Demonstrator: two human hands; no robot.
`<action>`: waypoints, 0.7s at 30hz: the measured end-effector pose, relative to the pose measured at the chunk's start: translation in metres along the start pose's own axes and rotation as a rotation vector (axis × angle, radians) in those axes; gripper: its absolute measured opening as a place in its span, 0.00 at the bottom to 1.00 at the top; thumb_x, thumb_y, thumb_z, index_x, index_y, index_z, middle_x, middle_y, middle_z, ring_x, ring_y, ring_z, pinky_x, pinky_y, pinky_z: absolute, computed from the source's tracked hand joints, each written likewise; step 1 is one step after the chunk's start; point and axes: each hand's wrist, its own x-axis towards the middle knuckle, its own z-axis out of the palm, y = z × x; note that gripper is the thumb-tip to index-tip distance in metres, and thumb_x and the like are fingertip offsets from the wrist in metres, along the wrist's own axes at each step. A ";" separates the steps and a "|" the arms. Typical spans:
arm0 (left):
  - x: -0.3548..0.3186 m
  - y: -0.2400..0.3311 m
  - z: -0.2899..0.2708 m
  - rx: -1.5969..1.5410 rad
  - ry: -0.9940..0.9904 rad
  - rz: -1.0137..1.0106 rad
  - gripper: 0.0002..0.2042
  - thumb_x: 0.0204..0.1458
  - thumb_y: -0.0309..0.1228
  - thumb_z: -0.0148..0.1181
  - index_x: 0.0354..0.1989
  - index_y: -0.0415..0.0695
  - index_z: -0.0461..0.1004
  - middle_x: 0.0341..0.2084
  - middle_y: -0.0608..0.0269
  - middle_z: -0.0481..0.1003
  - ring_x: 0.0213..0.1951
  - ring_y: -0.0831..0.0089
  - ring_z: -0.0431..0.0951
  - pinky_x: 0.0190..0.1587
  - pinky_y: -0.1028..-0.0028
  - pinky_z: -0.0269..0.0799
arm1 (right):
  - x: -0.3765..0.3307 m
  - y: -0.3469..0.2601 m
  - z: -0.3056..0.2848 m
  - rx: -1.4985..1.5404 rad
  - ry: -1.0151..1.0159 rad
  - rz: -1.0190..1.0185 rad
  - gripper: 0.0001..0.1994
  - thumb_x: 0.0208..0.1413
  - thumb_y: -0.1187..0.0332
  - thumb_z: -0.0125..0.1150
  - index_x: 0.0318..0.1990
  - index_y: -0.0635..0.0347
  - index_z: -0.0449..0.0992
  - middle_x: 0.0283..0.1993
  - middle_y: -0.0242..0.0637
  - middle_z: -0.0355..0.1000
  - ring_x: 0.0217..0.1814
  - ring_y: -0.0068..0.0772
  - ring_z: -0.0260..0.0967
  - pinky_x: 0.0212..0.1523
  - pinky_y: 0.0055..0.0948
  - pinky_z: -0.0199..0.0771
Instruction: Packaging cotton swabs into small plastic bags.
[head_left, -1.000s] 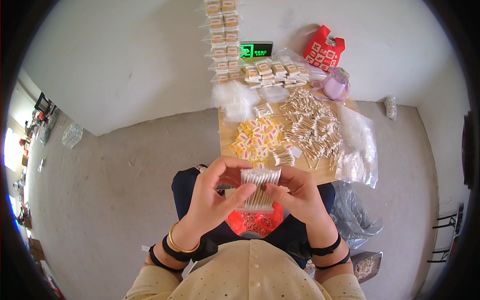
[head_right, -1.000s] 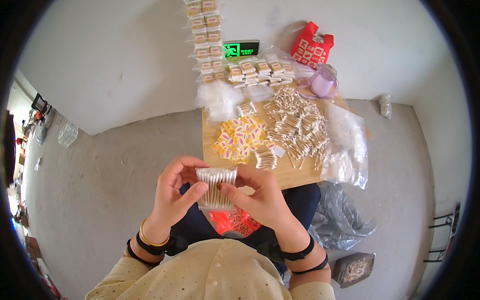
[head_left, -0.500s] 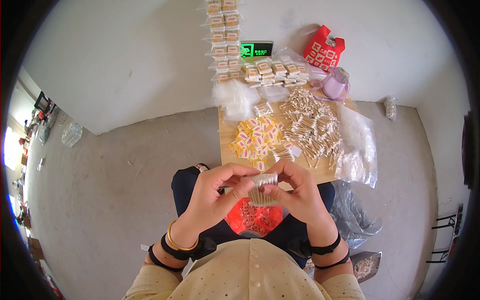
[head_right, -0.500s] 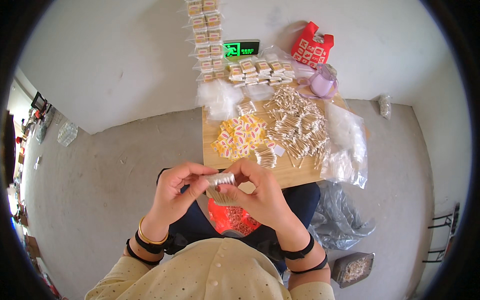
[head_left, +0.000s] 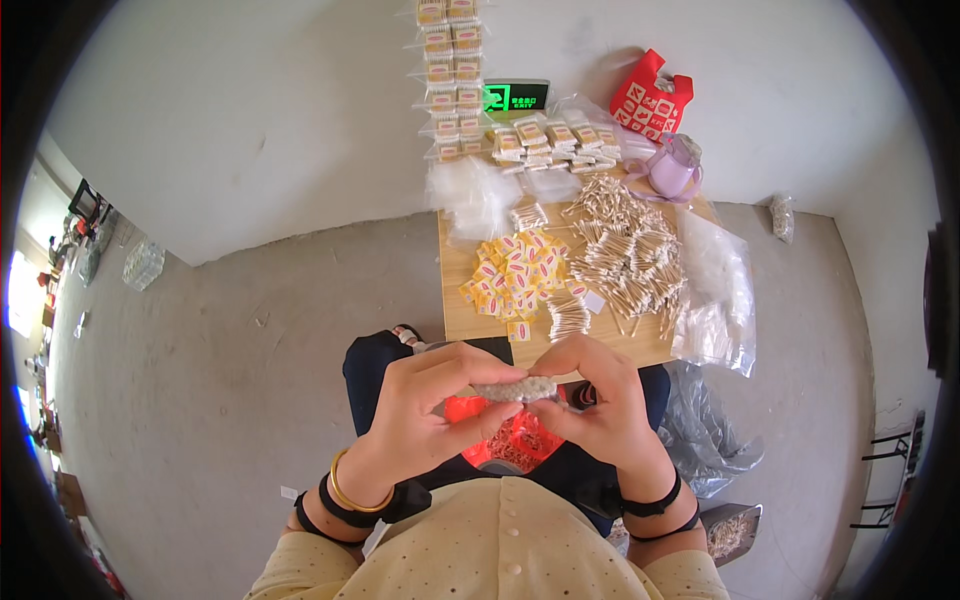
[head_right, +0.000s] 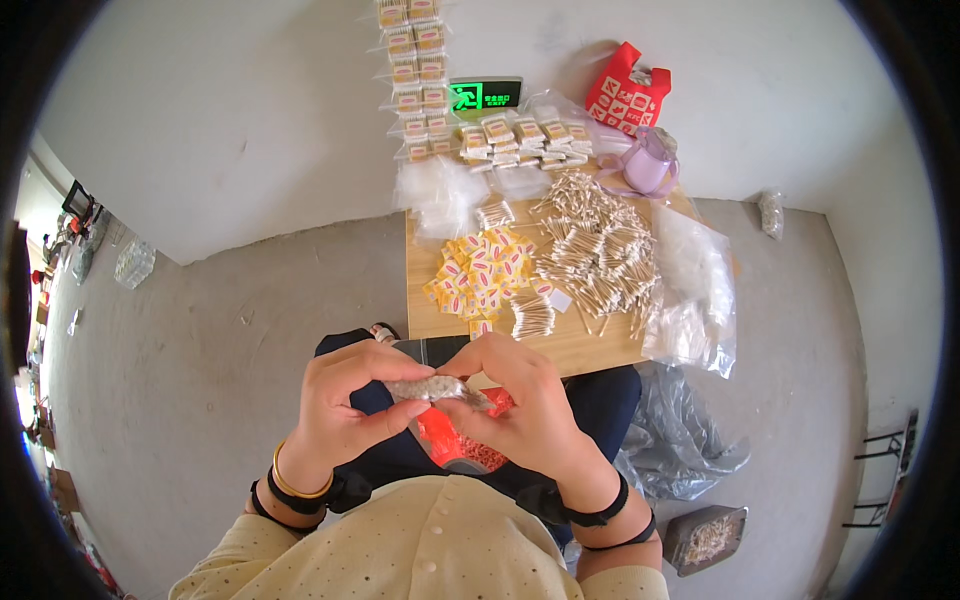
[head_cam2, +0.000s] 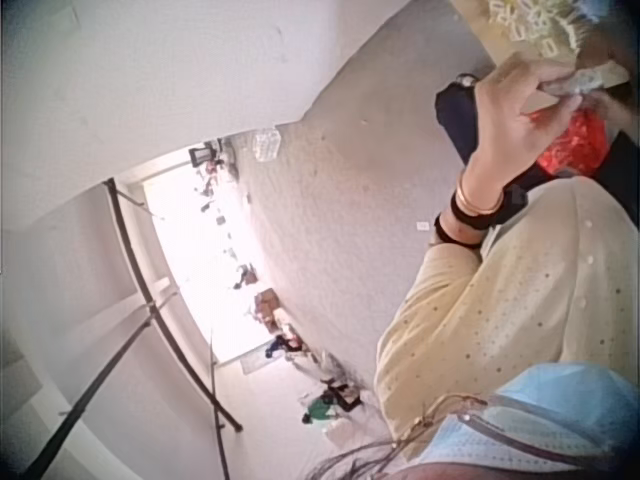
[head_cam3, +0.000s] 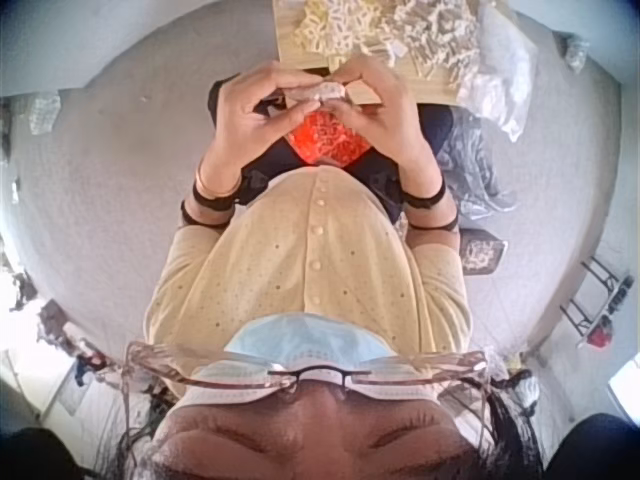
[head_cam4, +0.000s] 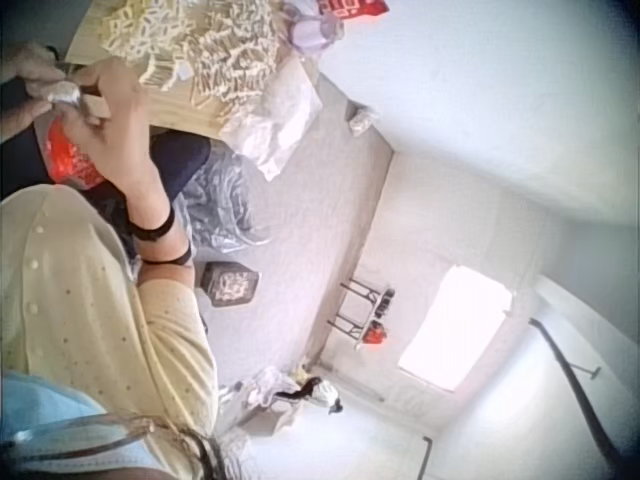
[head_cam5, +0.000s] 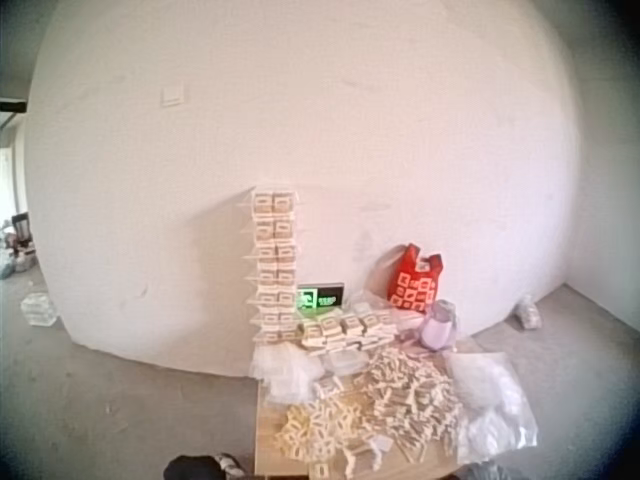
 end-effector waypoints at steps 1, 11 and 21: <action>0.000 0.001 0.001 0.008 0.021 0.042 0.15 0.47 0.22 0.74 0.44 0.38 0.81 0.36 0.57 0.82 0.35 0.68 0.84 0.37 0.75 0.79 | -0.001 0.000 0.001 0.001 -0.001 0.001 0.13 0.45 0.77 0.73 0.40 0.63 0.79 0.36 0.40 0.77 0.38 0.39 0.76 0.39 0.33 0.75; 0.000 0.004 0.007 0.095 0.154 0.146 0.15 0.44 0.25 0.77 0.41 0.40 0.83 0.33 0.59 0.81 0.31 0.69 0.83 0.31 0.74 0.77 | -0.003 -0.002 0.004 -0.157 0.135 -0.262 0.13 0.49 0.66 0.75 0.39 0.63 0.80 0.33 0.39 0.79 0.31 0.35 0.78 0.32 0.27 0.75; 0.002 -0.005 0.013 0.115 0.315 0.020 0.13 0.46 0.23 0.76 0.40 0.38 0.81 0.33 0.59 0.81 0.30 0.73 0.82 0.33 0.77 0.76 | -0.007 -0.003 0.008 -0.018 0.008 0.109 0.21 0.49 0.74 0.74 0.50 0.67 0.76 0.40 0.46 0.79 0.39 0.44 0.79 0.42 0.33 0.78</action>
